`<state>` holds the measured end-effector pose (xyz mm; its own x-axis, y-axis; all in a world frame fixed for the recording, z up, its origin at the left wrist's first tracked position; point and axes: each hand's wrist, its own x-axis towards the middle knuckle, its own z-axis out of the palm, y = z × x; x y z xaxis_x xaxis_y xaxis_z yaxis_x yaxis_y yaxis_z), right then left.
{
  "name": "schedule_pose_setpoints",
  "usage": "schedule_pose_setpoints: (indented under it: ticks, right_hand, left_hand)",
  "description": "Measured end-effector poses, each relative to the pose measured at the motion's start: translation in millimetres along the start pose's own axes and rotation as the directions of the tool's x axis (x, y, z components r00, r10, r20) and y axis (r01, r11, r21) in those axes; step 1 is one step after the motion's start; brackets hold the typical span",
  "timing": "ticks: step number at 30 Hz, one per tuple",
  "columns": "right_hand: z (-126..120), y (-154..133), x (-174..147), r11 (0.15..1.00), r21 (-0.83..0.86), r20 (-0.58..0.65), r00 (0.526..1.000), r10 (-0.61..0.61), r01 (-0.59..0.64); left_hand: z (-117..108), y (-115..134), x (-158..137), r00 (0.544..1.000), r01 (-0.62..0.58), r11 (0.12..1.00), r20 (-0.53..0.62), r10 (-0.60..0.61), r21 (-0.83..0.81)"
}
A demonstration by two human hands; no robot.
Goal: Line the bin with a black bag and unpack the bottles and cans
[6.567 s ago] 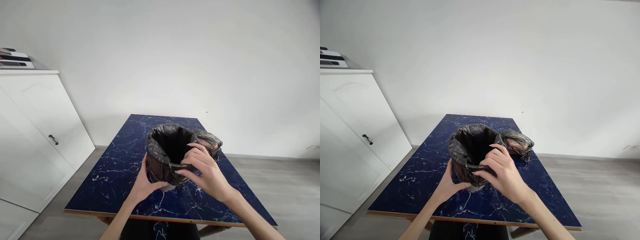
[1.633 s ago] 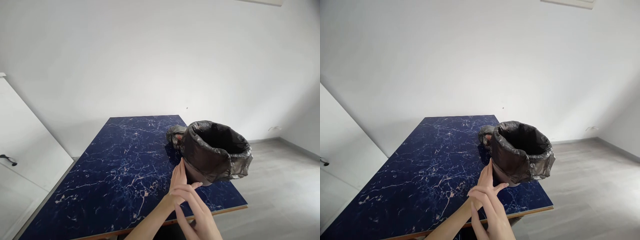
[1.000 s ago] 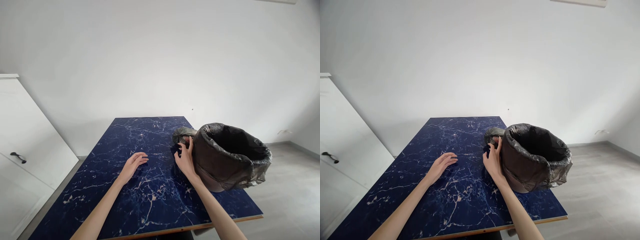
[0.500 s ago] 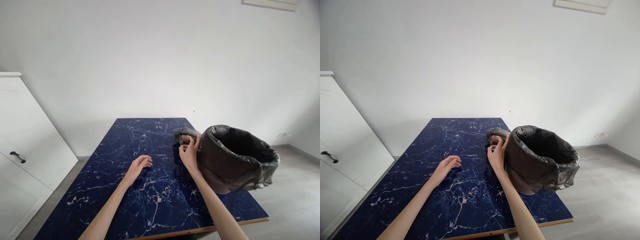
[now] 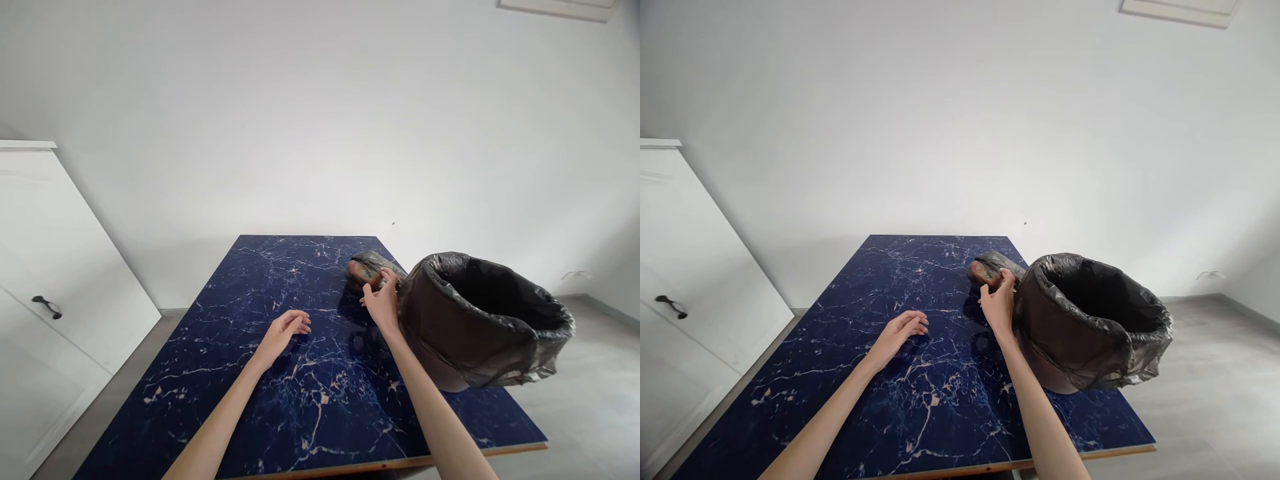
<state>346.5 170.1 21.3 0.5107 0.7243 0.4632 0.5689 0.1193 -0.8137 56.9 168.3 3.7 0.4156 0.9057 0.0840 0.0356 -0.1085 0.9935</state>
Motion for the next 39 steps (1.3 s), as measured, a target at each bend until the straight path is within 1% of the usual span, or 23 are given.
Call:
schedule_pose_setpoints:
  ticks: [2, 4, 7, 10, 12, 16, 20, 27, 30, 35, 39]
  right_hand:
    - [0.2, -3.5, -4.8, 0.998, 0.059, 0.081, 0.997, 0.002, -0.006]
    - [-2.4, -6.3, -12.0, 0.995, 0.099, 0.122, 0.993, 0.0, -0.013]
    - [-9.2, -4.7, -25.3, 0.995, 0.104, 0.08, 0.997, -0.003, -0.006]
    - [-12.2, 5.9, -38.0, 0.998, 0.067, 0.019, 1.0, 0.013, -0.014]
    - [-9.5, 15.7, -44.5, 0.998, 0.048, 0.031, 0.999, 0.03, -0.031]
    - [2.5, 30.1, -51.2, 0.999, 0.036, 0.111, 0.993, 0.03, -0.034]
    - [13.5, 29.0, -52.0, 0.999, 0.038, 0.166, 0.986, -0.013, 0.007]
    - [26.8, 6.6, -58.6, 0.987, 0.09, 0.267, 0.951, -0.155, 0.135]
    - [21.6, 5.1, -61.6, 0.984, 0.073, 0.236, 0.956, -0.177, 0.164]
    - [8.0, 17.8, -62.6, 0.99, -0.083, 0.135, 0.986, -0.103, 0.115]
    - [10.5, 25.0, -64.3, 0.976, -0.188, 0.133, 0.987, -0.088, 0.112]
  left_hand:
    - [0.1, 0.8, -0.2, 1.0, 0.003, 1.0, 0.003, -0.003, 0.0]
    - [0.2, 1.0, -0.4, 1.0, 0.005, 1.0, 0.003, -0.005, 0.002]
    - [0.3, 0.9, -0.6, 1.0, 0.008, 1.0, 0.003, -0.008, 0.004]
    - [0.5, 0.9, -0.8, 1.0, 0.008, 1.0, 0.002, -0.008, 0.005]
    - [0.7, 1.6, -1.1, 1.0, 0.01, 1.0, 0.003, -0.01, 0.007]
    - [1.2, 4.3, -2.1, 1.0, 0.018, 1.0, 0.007, -0.018, 0.011]
    - [1.8, 6.6, -3.2, 1.0, 0.026, 1.0, 0.01, -0.026, 0.011]
    - [2.9, 6.5, -3.2, 0.999, 0.034, 0.999, 0.008, -0.034, 0.007]
    - [2.5, 5.2, -2.7, 0.999, 0.035, 0.999, 0.011, -0.035, 0.001]
    - [1.8, 3.6, -1.9, 0.999, 0.038, 0.999, 0.019, -0.038, -0.005]
    - [2.3, 3.3, -1.6, 0.999, 0.034, 0.999, 0.015, -0.034, -0.006]
